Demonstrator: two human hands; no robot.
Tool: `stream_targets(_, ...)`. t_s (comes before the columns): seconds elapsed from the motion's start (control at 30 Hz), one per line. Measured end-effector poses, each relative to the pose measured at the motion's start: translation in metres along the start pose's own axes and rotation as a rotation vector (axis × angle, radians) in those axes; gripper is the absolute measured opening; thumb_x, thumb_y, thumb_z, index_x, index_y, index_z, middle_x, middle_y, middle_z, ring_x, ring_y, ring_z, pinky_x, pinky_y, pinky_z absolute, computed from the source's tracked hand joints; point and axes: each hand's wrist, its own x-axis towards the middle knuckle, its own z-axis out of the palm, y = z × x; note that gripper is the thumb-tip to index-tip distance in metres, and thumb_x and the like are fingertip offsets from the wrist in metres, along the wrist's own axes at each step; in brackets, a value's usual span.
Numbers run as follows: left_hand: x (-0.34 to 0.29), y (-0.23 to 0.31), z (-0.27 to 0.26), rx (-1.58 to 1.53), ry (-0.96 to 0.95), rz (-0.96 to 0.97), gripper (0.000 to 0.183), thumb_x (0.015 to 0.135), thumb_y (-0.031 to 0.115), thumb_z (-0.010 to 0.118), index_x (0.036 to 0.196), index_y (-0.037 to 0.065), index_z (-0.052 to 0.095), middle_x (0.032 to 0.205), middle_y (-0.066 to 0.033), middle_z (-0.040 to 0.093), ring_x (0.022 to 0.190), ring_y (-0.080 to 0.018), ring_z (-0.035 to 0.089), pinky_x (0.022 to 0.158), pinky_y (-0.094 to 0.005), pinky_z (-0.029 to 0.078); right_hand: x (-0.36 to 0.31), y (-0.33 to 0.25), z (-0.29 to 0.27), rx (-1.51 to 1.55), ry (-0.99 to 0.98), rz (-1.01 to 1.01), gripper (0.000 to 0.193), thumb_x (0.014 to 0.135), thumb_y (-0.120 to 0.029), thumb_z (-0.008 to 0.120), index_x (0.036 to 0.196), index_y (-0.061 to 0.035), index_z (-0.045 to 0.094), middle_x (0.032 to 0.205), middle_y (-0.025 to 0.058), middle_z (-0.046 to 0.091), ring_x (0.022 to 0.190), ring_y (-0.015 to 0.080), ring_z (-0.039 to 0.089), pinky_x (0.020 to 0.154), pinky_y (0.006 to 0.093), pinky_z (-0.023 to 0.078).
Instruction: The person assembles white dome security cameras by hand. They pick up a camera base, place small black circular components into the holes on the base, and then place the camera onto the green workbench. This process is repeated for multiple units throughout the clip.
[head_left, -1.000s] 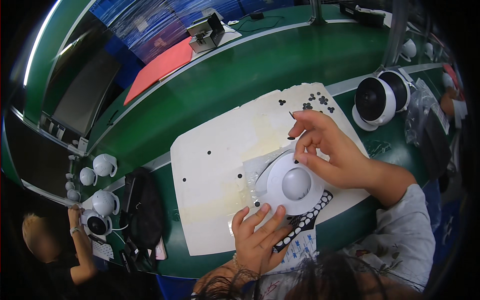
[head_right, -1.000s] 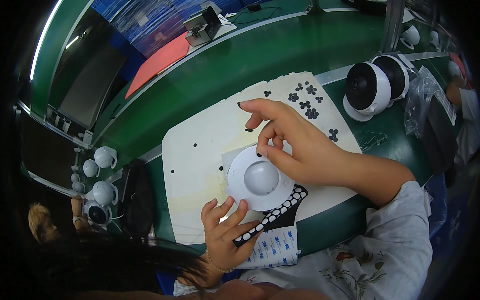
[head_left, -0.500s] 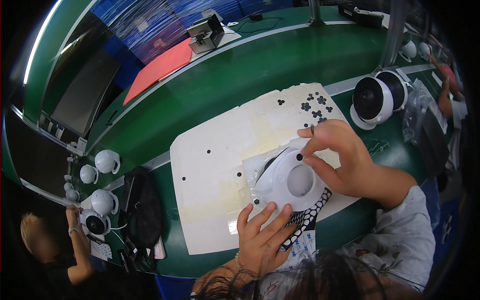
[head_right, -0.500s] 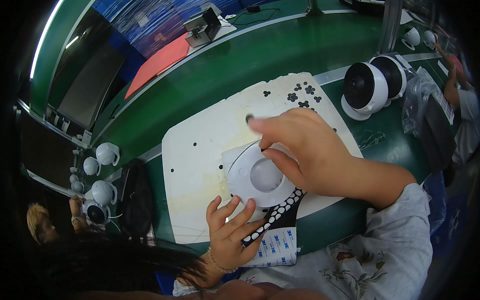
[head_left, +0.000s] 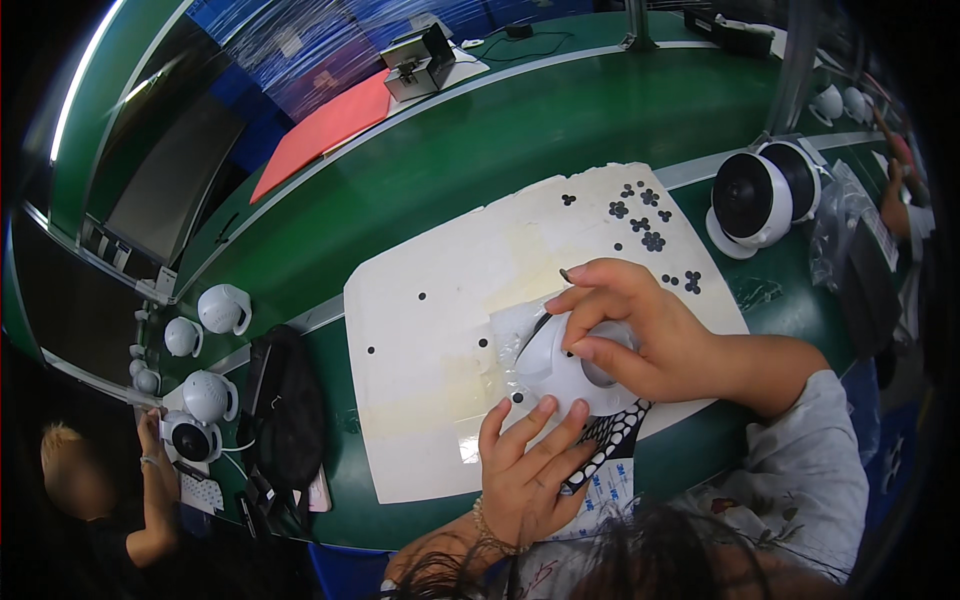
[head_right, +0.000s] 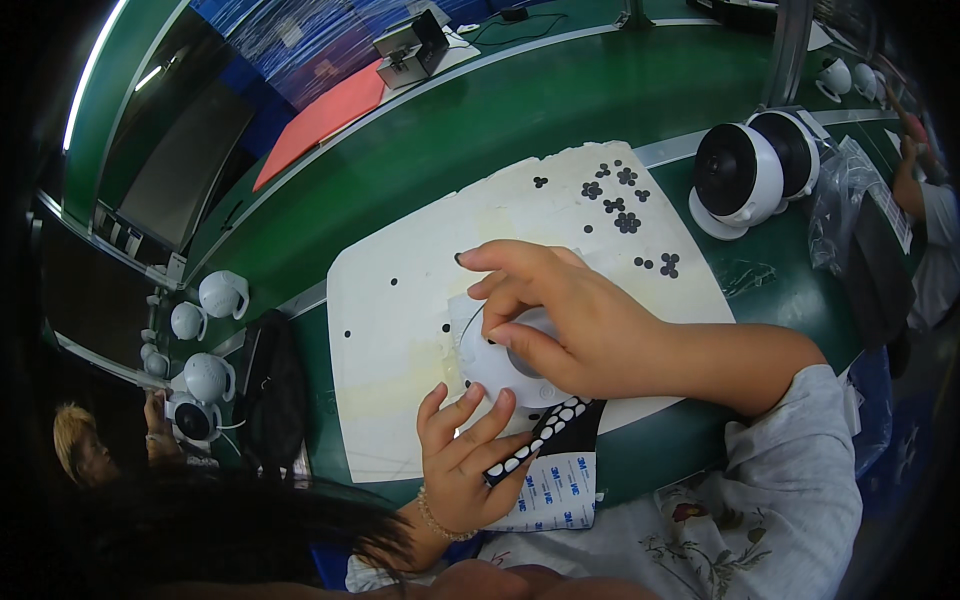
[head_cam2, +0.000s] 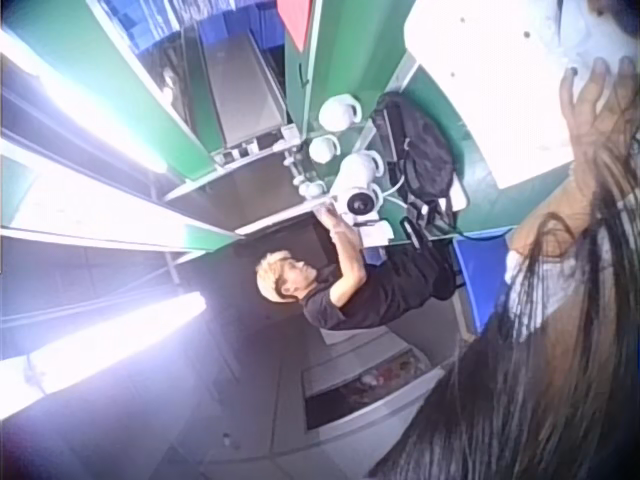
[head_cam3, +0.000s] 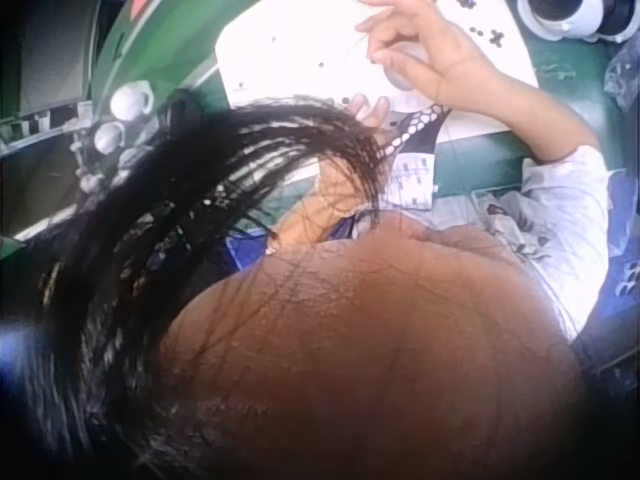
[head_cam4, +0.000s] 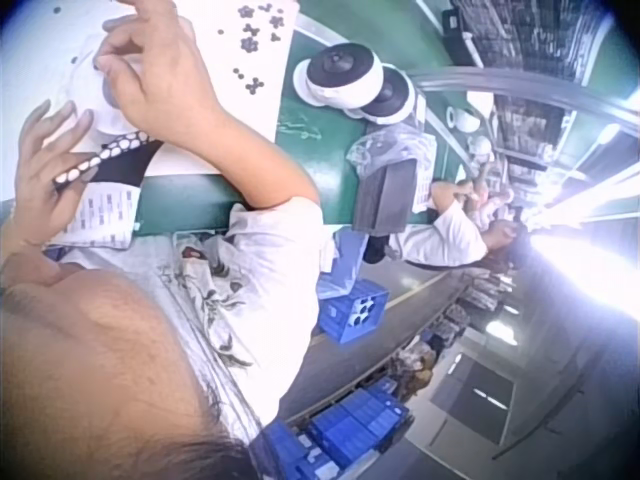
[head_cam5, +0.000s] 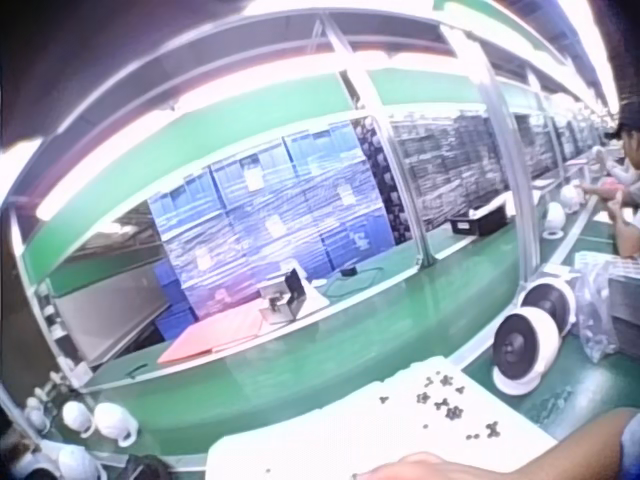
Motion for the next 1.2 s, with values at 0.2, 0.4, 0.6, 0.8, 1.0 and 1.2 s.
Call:
stream_targets(0.2, 0.000, -0.001, 0.000, 0.000, 0.002, 0.009, 0.020, 0.060, 0.011, 0.068, 0.080, 0.011, 0.067, 0.117, -0.0055, 0.055, 0.116, -0.0242, 0.041, 0.097, -0.0466, 0.024, -0.001, -0.001, 0.001, -0.027, 0.045, -0.004, 0.048, 0.077, -0.001, 0.055, 0.122, -0.0050, 0.037, 0.087, 0.0066, 0.061, 0.102, 0.0231, 0.054, 0.090, 0.0387, 0.031)
stream_targets(0.4, 0.002, -0.009, 0.004, 0.009, 0.035, 0.056, 0.018, 0.060, 0.010, 0.068, 0.079, 0.011, 0.066, 0.116, -0.0052, 0.055, 0.116, -0.0242, 0.040, 0.097, -0.0480, 0.023, -0.001, -0.011, -0.008, -0.607, -0.012, -0.255, 0.041, 0.075, -0.006, 0.060, 0.114, -0.0106, 0.048, 0.098, 0.0061, 0.060, 0.105, 0.0226, 0.052, 0.092, 0.0424, 0.029)
stream_targets(0.6, 0.002, -0.014, 0.007, 0.011, 0.077, 0.077, 0.018, 0.060, 0.009, 0.069, 0.078, 0.011, 0.066, 0.116, -0.0048, 0.056, 0.117, -0.0236, 0.040, 0.098, -0.0481, 0.023, -0.018, -0.012, -0.020, -0.428, 0.003, -0.133, 0.020, 0.074, -0.012, 0.063, 0.094, -0.0127, 0.059, 0.116, 0.0085, 0.052, 0.120, 0.0311, 0.037, 0.094, 0.0442, 0.026)
stream_targets(0.8, 0.003, -0.015, 0.009, 0.014, 0.102, 0.083, 0.019, 0.059, 0.010, 0.070, 0.077, 0.010, 0.066, 0.113, -0.0051, 0.057, 0.117, -0.0235, 0.041, 0.099, -0.0483, 0.022, -0.039, -0.005, -0.010, -0.174, -0.023, 0.015, 0.005, 0.076, -0.015, 0.061, 0.078, -0.0104, 0.061, 0.131, 0.0150, 0.039, 0.129, 0.0396, 0.018, 0.098, 0.0456, 0.019)
stream_targets(1.0, 0.002, -0.015, 0.009, 0.014, 0.118, 0.083, 0.019, 0.059, 0.011, 0.071, 0.077, 0.009, 0.065, 0.112, -0.0057, 0.058, 0.115, -0.0245, 0.043, 0.099, -0.0491, 0.022, -0.039, -0.003, -0.007, -0.165, -0.058, 0.035, 0.007, 0.077, -0.016, 0.061, 0.079, -0.0093, 0.061, 0.133, 0.0168, 0.036, 0.129, 0.0399, 0.017, 0.098, 0.0475, 0.017)
stream_targets(1.2, 0.003, -0.014, 0.009, 0.013, 0.114, 0.078, 0.019, 0.060, 0.012, 0.071, 0.077, 0.008, 0.063, 0.112, -0.0064, 0.058, 0.115, -0.0255, 0.043, 0.099, -0.0500, 0.022, -0.043, -0.002, -0.006, -0.253, -0.030, -0.019, 0.008, 0.077, -0.018, 0.060, 0.080, -0.0106, 0.062, 0.131, 0.0147, 0.040, 0.127, 0.0380, 0.023, 0.096, 0.0484, 0.019)
